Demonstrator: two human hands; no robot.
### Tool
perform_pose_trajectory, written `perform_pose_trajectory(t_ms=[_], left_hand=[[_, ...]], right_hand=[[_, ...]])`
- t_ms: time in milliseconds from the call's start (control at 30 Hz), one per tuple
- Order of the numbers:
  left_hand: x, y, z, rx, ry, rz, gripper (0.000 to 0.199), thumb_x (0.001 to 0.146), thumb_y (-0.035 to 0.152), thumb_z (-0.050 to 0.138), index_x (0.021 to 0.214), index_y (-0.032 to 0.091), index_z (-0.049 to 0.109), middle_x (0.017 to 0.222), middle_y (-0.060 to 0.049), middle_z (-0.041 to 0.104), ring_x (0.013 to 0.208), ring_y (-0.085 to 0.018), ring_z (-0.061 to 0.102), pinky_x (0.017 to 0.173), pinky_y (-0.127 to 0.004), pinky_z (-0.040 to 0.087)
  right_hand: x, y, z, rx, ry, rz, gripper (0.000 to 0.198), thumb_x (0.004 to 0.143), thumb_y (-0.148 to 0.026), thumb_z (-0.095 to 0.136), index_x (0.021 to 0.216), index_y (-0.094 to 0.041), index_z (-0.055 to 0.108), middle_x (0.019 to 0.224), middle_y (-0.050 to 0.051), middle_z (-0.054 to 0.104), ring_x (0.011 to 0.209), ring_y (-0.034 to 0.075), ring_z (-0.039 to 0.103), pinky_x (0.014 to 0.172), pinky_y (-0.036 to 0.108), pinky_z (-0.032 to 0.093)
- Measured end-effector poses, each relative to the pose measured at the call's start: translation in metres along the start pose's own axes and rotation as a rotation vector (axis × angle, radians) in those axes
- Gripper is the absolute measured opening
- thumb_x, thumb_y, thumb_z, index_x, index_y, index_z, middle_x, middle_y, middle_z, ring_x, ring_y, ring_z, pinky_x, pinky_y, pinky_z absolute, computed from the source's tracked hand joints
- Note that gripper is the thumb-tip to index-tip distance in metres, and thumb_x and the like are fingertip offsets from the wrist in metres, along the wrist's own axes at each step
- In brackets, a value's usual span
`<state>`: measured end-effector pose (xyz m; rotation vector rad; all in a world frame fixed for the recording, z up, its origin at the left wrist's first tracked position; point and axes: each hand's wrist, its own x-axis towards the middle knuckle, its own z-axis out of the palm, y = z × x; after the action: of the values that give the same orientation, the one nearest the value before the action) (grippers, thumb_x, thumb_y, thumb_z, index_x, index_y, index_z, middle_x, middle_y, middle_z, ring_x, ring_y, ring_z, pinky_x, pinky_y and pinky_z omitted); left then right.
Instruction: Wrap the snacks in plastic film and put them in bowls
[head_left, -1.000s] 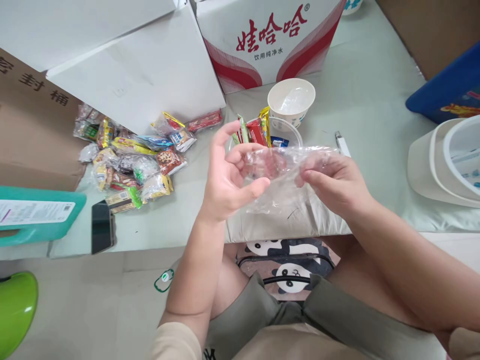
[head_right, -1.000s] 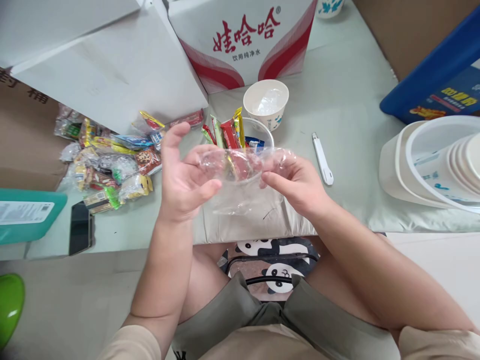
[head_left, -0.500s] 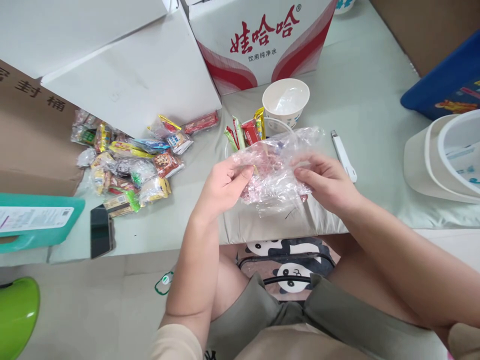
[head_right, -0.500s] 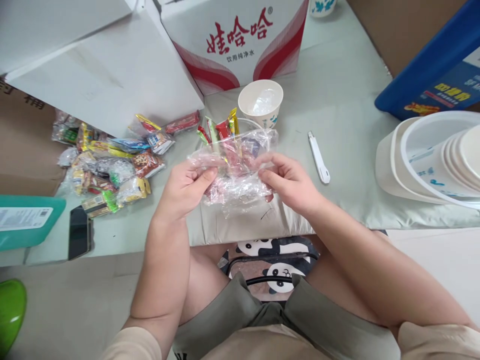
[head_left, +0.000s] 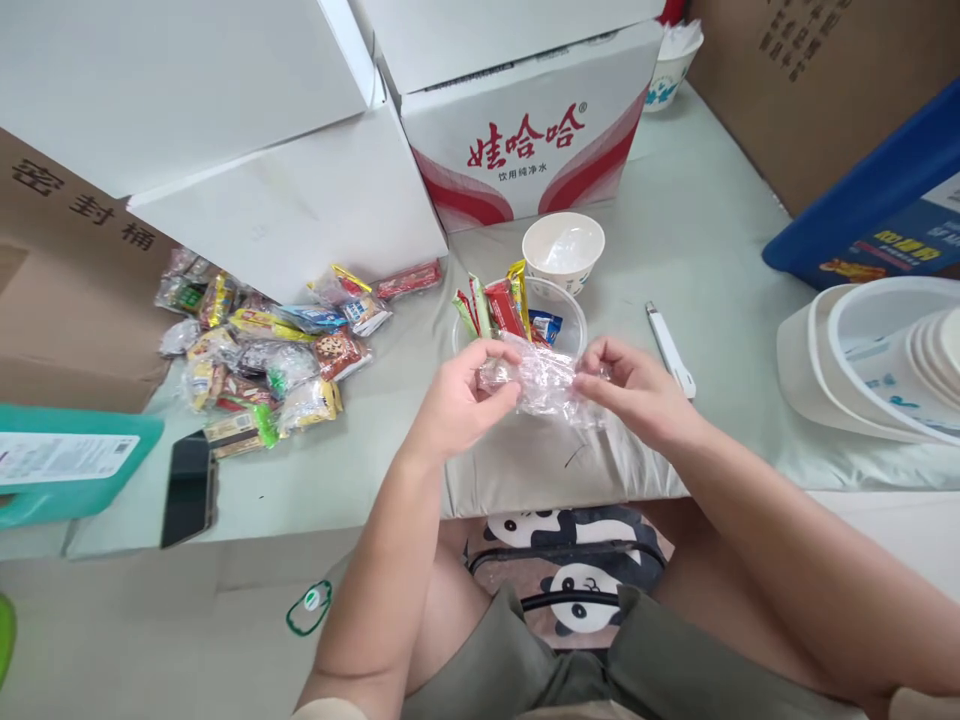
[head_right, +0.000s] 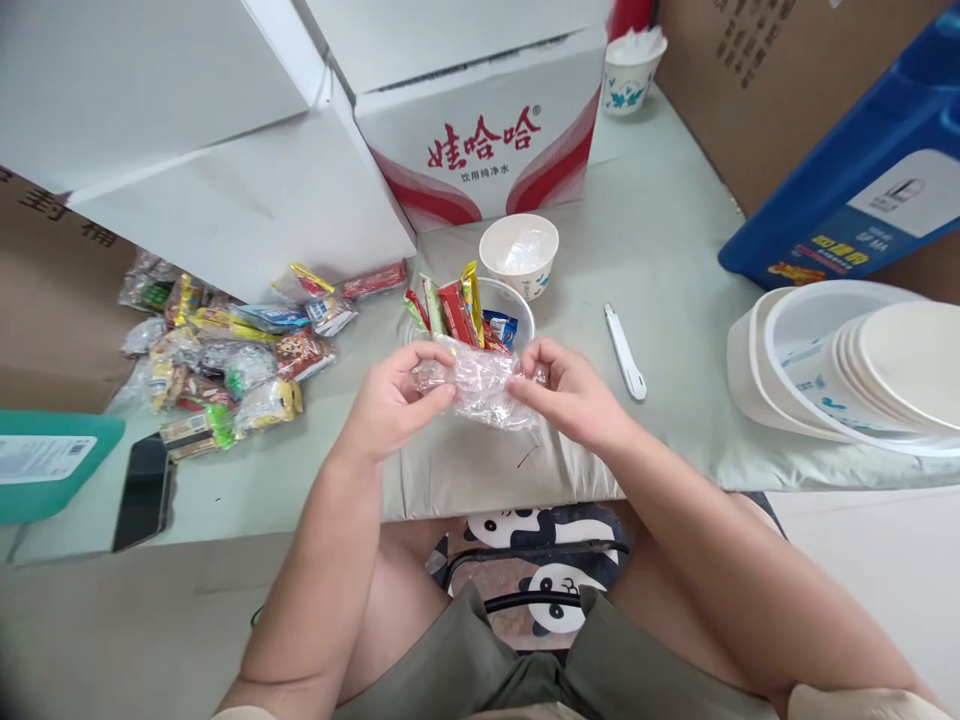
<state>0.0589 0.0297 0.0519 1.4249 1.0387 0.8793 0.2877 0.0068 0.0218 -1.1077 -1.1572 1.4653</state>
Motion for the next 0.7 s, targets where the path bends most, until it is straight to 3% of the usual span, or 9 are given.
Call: perform_pose_trajectory(t_ms=[100, 200, 267, 333, 367, 433, 533, 600, 700], left_hand=[[0.0, -0.002, -0.001, 0.043, -0.039, 0.073, 0.02, 0.079, 0.017, 0.069, 0.098, 0.02, 0.069, 0.1, -0.003, 0.067, 0.067, -0.008, 0.061, 0.061, -0.022, 0.05], [-0.002, 0.003, 0.003, 0.187, -0.085, 0.194, 0.023, 0.081, 0.013, 0.064, 0.102, 0.021, 0.07, 0.111, -0.007, 0.067, 0.086, -0.015, 0.069, 0.07, -0.026, 0.058], [-0.008, 0.013, 0.01, 0.4, 0.072, 0.336, 0.029, 0.081, 0.009, 0.062, 0.105, 0.023, 0.071, 0.118, -0.008, 0.066, 0.104, -0.019, 0.069, 0.086, -0.034, 0.06], [-0.016, 0.024, 0.019, 0.622, 0.287, 0.488, 0.031, 0.081, 0.007, 0.064, 0.106, 0.024, 0.071, 0.123, -0.008, 0.065, 0.116, -0.022, 0.066, 0.104, -0.043, 0.055], [-0.019, 0.029, 0.023, 0.678, 0.282, 0.54, 0.028, 0.082, 0.011, 0.067, 0.107, 0.024, 0.071, 0.124, -0.008, 0.065, 0.118, -0.024, 0.065, 0.107, -0.046, 0.054], [-0.021, 0.033, 0.03, 0.638, 0.06, 0.522, 0.029, 0.086, 0.021, 0.071, 0.114, 0.025, 0.07, 0.129, -0.008, 0.067, 0.123, -0.026, 0.065, 0.111, -0.047, 0.052], [-0.013, 0.023, 0.032, 0.292, -0.226, 0.329, 0.042, 0.091, 0.03, 0.07, 0.132, 0.026, 0.061, 0.136, -0.009, 0.069, 0.127, -0.024, 0.066, 0.108, -0.04, 0.055], [-0.006, 0.013, 0.031, 0.092, -0.252, 0.232, 0.048, 0.092, 0.028, 0.067, 0.138, 0.028, 0.054, 0.138, -0.01, 0.069, 0.125, -0.023, 0.068, 0.102, -0.036, 0.057], [0.0, 0.006, 0.028, 0.021, -0.225, 0.185, 0.027, 0.091, 0.024, 0.064, 0.118, 0.024, 0.064, 0.13, -0.01, 0.071, 0.121, -0.023, 0.068, 0.099, -0.036, 0.057]], right_hand=[[-0.003, -0.007, -0.001, -0.016, 0.031, -0.035, 0.048, 0.074, -0.043, 0.086, 0.103, -0.026, 0.052, 0.103, 0.004, 0.07, 0.085, 0.015, 0.066, 0.073, 0.029, 0.054], [-0.007, -0.016, 0.0, -0.108, -0.18, 0.059, 0.041, 0.077, -0.041, 0.081, 0.107, -0.022, 0.061, 0.099, 0.005, 0.071, 0.085, 0.018, 0.067, 0.074, 0.031, 0.055], [-0.01, -0.021, 0.003, -0.213, -0.28, 0.14, 0.025, 0.081, -0.039, 0.074, 0.095, -0.019, 0.066, 0.081, 0.002, 0.066, 0.071, 0.015, 0.061, 0.065, 0.029, 0.05], [-0.015, -0.025, 0.006, -0.3, -0.259, 0.134, 0.017, 0.085, -0.035, 0.067, 0.087, -0.018, 0.067, 0.072, 0.0, 0.061, 0.064, 0.013, 0.056, 0.06, 0.027, 0.046], [-0.017, -0.027, 0.007, -0.329, -0.242, 0.09, 0.016, 0.086, -0.033, 0.065, 0.087, -0.017, 0.067, 0.072, 0.0, 0.062, 0.065, 0.013, 0.056, 0.06, 0.027, 0.046], [-0.022, -0.031, 0.007, -0.352, -0.266, -0.059, 0.015, 0.09, -0.031, 0.062, 0.092, -0.018, 0.067, 0.08, 0.001, 0.067, 0.071, 0.014, 0.06, 0.066, 0.028, 0.049], [-0.028, -0.036, 0.007, -0.367, -0.361, -0.3, 0.016, 0.097, -0.032, 0.054, 0.098, -0.02, 0.066, 0.095, 0.004, 0.071, 0.087, 0.018, 0.065, 0.081, 0.033, 0.055], [-0.028, -0.035, 0.009, -0.425, -0.31, -0.381, 0.015, 0.1, -0.031, 0.052, 0.098, -0.022, 0.064, 0.099, 0.005, 0.071, 0.094, 0.02, 0.066, 0.083, 0.035, 0.056], [-0.026, -0.03, 0.018, -0.559, -0.004, -0.477, 0.019, 0.092, -0.028, 0.065, 0.111, -0.025, 0.062, 0.114, 0.008, 0.07, 0.108, 0.024, 0.065, 0.086, 0.038, 0.056]])
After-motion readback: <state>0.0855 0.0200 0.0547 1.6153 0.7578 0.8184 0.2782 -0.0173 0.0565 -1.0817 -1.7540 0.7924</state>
